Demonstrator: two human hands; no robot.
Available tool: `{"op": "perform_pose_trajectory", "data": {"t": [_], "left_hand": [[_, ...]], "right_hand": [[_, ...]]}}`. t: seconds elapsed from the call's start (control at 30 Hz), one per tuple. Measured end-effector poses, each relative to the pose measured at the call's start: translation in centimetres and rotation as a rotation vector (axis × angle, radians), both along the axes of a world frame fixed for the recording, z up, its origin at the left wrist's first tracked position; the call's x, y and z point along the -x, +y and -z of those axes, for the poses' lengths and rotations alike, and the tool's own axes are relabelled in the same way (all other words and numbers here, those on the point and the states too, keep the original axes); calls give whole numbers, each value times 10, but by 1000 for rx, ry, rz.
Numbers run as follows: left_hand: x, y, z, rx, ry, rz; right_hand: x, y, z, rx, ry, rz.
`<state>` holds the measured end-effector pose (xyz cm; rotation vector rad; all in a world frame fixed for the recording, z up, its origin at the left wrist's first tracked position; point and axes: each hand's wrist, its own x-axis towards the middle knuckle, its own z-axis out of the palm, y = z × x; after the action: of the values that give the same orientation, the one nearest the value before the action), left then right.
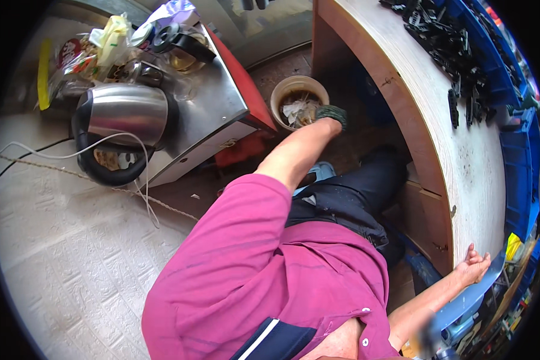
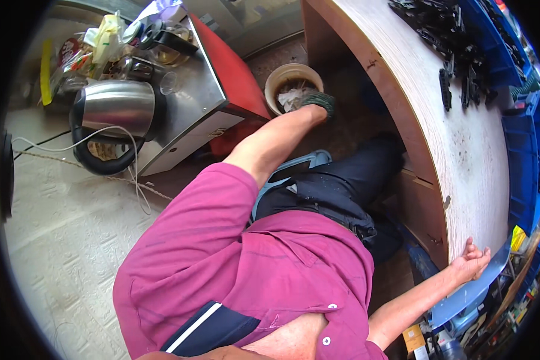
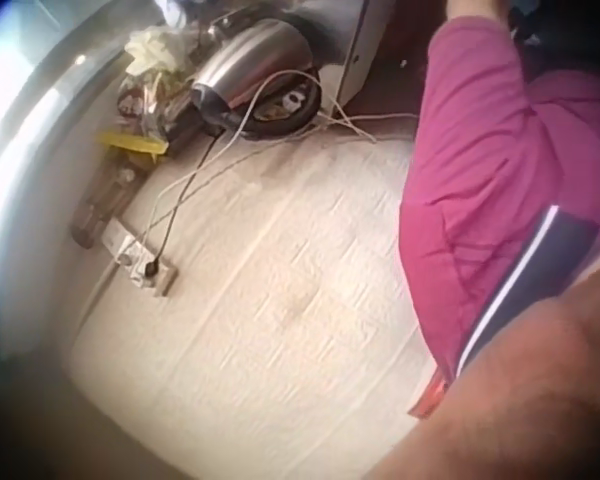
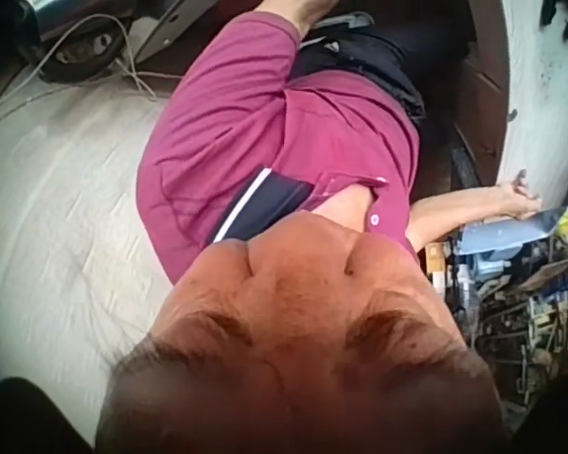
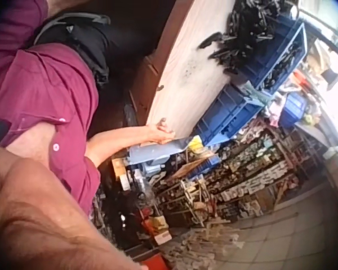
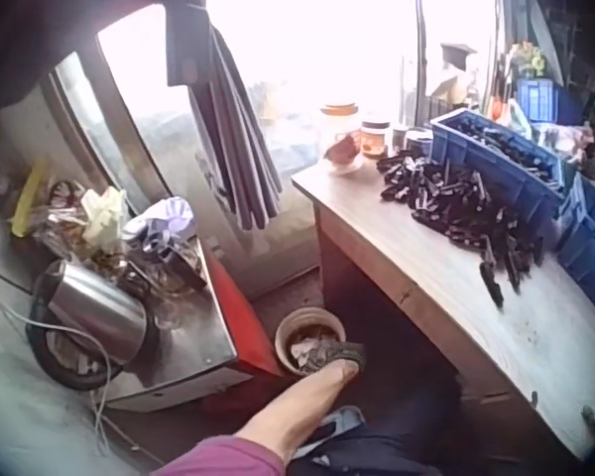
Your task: Sorting and inspecting small black plastic fasteners and components on a workbench.
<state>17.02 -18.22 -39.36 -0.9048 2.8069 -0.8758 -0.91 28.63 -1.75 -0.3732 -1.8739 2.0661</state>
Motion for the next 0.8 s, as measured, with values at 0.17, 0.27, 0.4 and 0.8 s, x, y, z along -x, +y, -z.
{"op": "perform_pose_trajectory", "data": {"t": [0.17, 0.27, 0.4, 0.8], "left_hand": [[14, 18, -59, -1086, -72, -148], [-4, 30, -60, -946, -14, -122], [-42, 3, -7, -1049, 106, -123], [-163, 37, -75, -1347, 522, -216]], "right_hand": [[-10, 18, -1, -34, -13, 87], [-6, 29, 4, -14, 13, 60], [-11, -7, -8, -14, 9, 93], [-19, -5, -9, -39, 9, 66]]}}
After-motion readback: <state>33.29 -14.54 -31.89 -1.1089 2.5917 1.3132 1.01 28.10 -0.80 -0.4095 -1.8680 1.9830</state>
